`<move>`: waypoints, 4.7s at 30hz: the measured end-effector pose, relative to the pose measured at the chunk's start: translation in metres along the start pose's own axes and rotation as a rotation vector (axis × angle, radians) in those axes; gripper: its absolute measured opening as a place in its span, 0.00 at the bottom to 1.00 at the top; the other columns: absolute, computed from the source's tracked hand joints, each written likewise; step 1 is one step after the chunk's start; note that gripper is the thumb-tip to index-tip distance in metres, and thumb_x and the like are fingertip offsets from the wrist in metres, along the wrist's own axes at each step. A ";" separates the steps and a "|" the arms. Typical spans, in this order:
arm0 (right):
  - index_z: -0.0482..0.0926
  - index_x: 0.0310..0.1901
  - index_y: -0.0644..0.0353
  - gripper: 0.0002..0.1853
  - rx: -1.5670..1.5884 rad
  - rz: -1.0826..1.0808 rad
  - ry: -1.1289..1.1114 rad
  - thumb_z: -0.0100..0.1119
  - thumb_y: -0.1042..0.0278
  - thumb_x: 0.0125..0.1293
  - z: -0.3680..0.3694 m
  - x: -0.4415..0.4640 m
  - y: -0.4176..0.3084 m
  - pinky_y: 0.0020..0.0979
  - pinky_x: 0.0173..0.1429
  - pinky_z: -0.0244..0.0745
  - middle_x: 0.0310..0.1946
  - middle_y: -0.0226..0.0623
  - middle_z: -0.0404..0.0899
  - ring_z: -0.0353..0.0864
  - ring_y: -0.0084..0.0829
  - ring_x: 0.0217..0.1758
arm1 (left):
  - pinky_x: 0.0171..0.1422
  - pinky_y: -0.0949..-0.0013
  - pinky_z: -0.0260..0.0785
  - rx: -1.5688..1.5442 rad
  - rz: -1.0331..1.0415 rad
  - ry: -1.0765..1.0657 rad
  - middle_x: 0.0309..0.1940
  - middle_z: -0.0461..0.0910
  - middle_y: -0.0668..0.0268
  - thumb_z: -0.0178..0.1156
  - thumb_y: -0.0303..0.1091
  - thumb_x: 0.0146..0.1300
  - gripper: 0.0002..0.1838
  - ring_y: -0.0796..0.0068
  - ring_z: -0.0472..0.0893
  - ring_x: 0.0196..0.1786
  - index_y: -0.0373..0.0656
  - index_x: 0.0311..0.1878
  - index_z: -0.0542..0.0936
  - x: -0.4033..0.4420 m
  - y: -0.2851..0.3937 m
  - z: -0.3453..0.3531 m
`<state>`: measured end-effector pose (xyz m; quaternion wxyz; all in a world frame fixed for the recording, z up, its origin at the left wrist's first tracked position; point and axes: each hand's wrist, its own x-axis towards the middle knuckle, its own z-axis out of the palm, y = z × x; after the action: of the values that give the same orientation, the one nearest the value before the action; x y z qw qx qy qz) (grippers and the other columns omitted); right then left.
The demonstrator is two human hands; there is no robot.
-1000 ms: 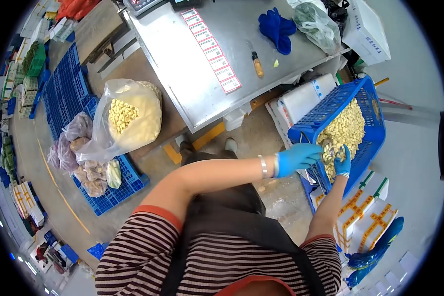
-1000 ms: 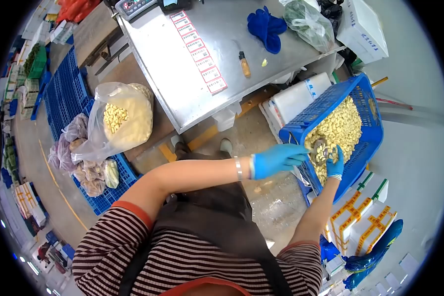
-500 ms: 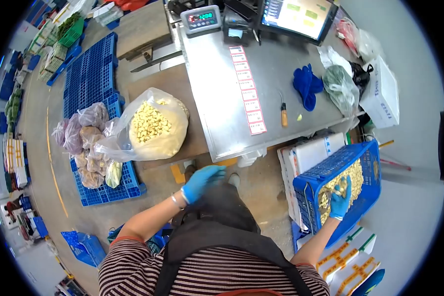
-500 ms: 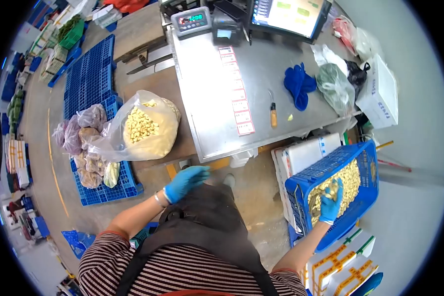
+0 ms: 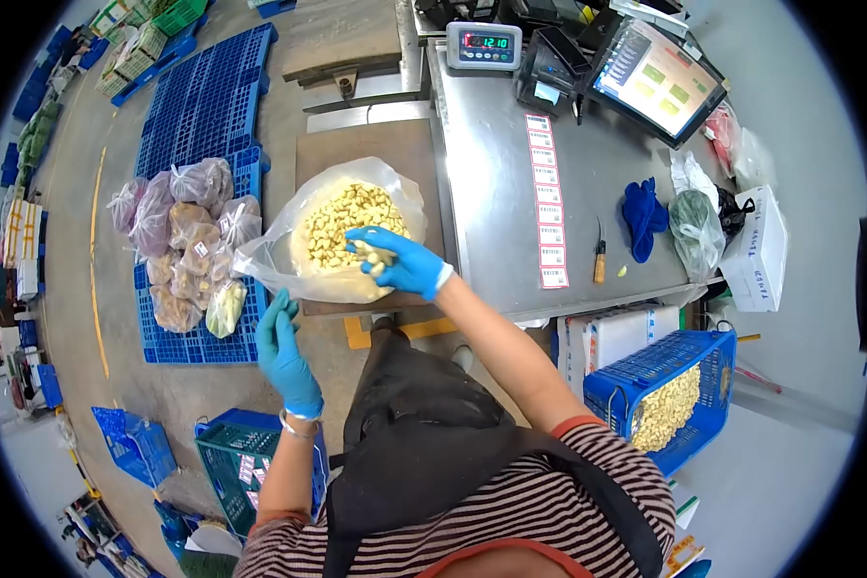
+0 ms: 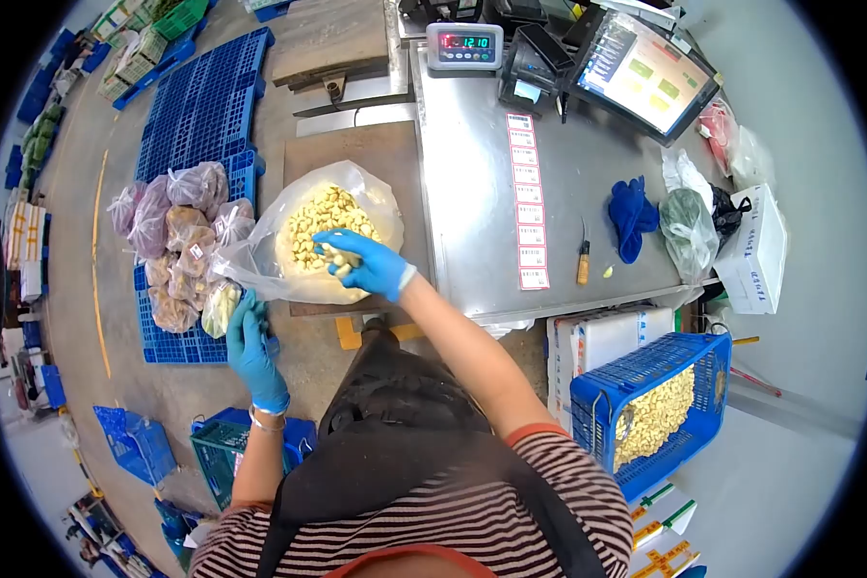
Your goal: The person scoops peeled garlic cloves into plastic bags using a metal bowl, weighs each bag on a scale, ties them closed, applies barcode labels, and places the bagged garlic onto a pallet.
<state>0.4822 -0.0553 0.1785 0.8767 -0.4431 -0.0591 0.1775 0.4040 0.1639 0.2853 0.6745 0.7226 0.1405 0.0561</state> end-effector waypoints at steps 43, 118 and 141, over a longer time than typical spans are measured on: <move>0.77 0.50 0.55 0.14 0.388 0.091 0.964 0.58 0.60 0.66 -0.077 -0.287 -0.132 0.24 0.25 0.72 0.40 0.40 0.80 0.80 0.30 0.31 | 0.60 0.70 0.69 0.139 0.213 -0.266 0.50 0.80 0.62 0.49 0.24 0.73 0.14 0.74 0.79 0.52 0.36 0.57 0.79 0.049 0.067 0.106; 0.84 0.29 0.65 0.20 -0.583 0.525 0.990 0.68 0.52 0.59 -0.222 0.147 0.139 0.40 0.28 0.71 0.20 0.36 0.76 0.69 0.26 0.21 | 0.55 0.54 0.64 0.843 0.491 -1.249 0.34 0.80 0.61 0.64 0.33 0.56 0.03 0.53 0.76 0.45 0.47 0.29 0.81 0.145 -0.102 0.020; 0.85 0.37 0.50 0.11 -0.902 0.463 1.086 0.53 0.61 0.61 -0.153 0.115 0.139 0.47 0.43 0.77 0.36 0.42 0.85 0.84 0.47 0.37 | 0.42 0.57 0.65 0.889 0.791 -1.550 0.27 0.74 0.57 0.71 0.34 0.48 0.14 0.54 0.73 0.34 0.40 0.22 0.73 0.174 -0.059 0.050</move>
<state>0.5932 -0.0535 -0.0309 0.4555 -0.7868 0.4103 0.0723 0.5764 0.1674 0.2037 0.1784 0.7426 -0.5861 -0.2706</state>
